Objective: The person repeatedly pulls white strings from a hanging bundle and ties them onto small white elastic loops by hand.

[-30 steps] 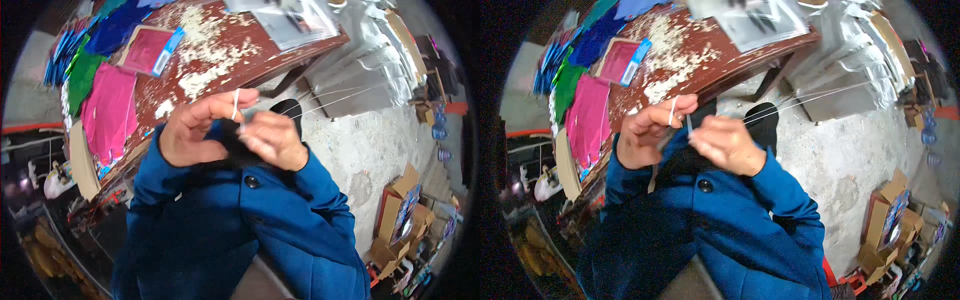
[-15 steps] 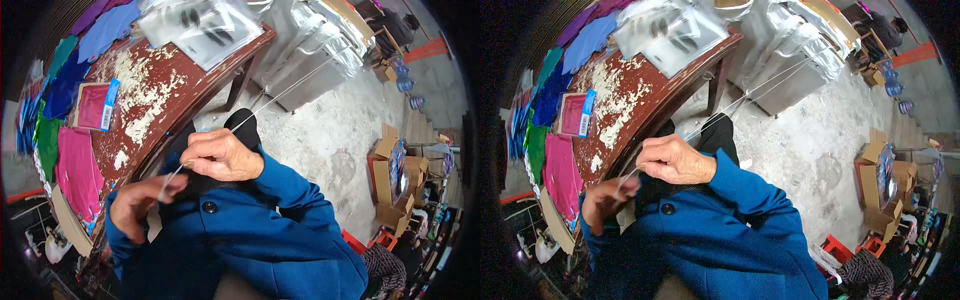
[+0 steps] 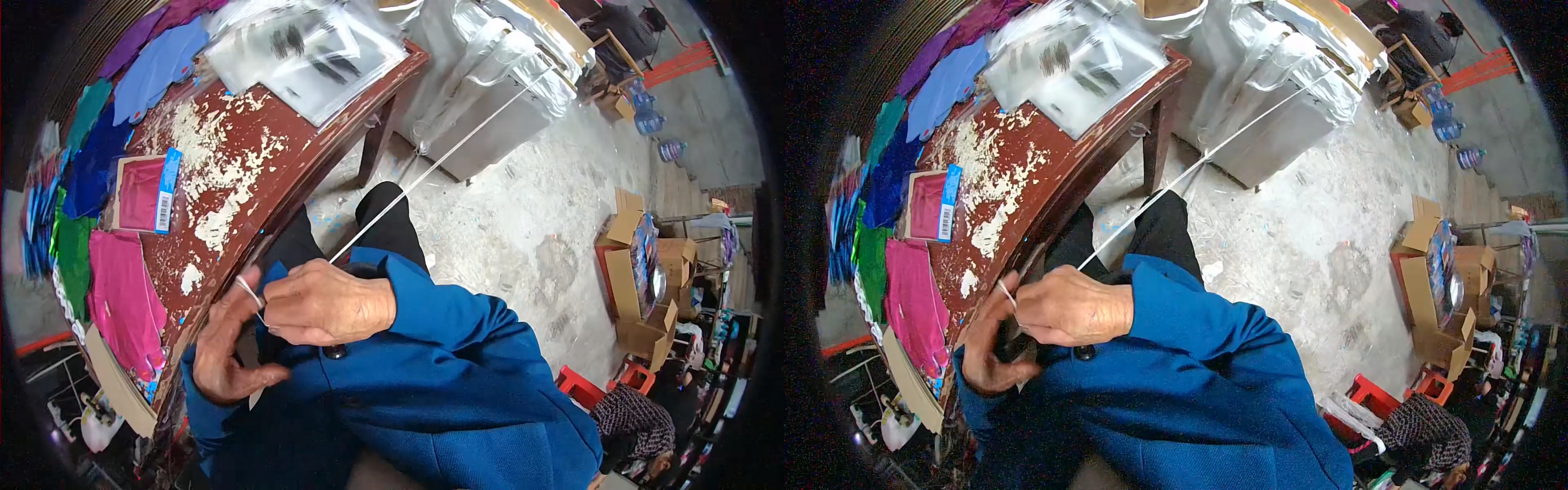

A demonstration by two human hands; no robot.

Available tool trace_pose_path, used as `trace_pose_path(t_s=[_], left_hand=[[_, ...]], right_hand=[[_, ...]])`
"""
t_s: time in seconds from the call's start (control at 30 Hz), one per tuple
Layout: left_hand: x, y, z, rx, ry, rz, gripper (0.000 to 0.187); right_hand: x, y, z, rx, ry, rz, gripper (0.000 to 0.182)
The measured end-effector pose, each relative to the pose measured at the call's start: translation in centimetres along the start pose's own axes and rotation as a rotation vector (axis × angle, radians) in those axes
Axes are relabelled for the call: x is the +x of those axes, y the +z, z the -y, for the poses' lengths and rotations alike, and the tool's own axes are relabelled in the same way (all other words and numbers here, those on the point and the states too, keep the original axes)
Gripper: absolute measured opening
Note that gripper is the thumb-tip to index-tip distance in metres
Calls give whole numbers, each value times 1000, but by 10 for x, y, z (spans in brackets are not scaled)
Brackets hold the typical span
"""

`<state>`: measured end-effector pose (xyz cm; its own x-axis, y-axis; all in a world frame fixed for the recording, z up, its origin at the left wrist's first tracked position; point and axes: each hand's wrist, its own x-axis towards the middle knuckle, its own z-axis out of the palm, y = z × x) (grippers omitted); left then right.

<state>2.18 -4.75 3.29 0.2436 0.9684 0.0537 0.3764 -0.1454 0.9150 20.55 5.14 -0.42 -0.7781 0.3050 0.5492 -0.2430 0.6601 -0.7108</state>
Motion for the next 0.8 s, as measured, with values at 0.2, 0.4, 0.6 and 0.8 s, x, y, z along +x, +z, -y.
trace_pose_path(t_s=[0.2,0.4,0.6,0.8], left_hand=[[-12,-20,15,-228,26,285,83],[-34,-27,29,-847,52,362,87],[-44,-20,14,-1062,-52,-222,89],[-24,-15,-4,-297,-136,-67,88]], right_hand=[[9,-11,-1,230,64,-4,3],[4,14,-18,540,147,-84,9],[5,40,-8,457,95,-155,4],[11,21,9,372,-8,-40,7]])
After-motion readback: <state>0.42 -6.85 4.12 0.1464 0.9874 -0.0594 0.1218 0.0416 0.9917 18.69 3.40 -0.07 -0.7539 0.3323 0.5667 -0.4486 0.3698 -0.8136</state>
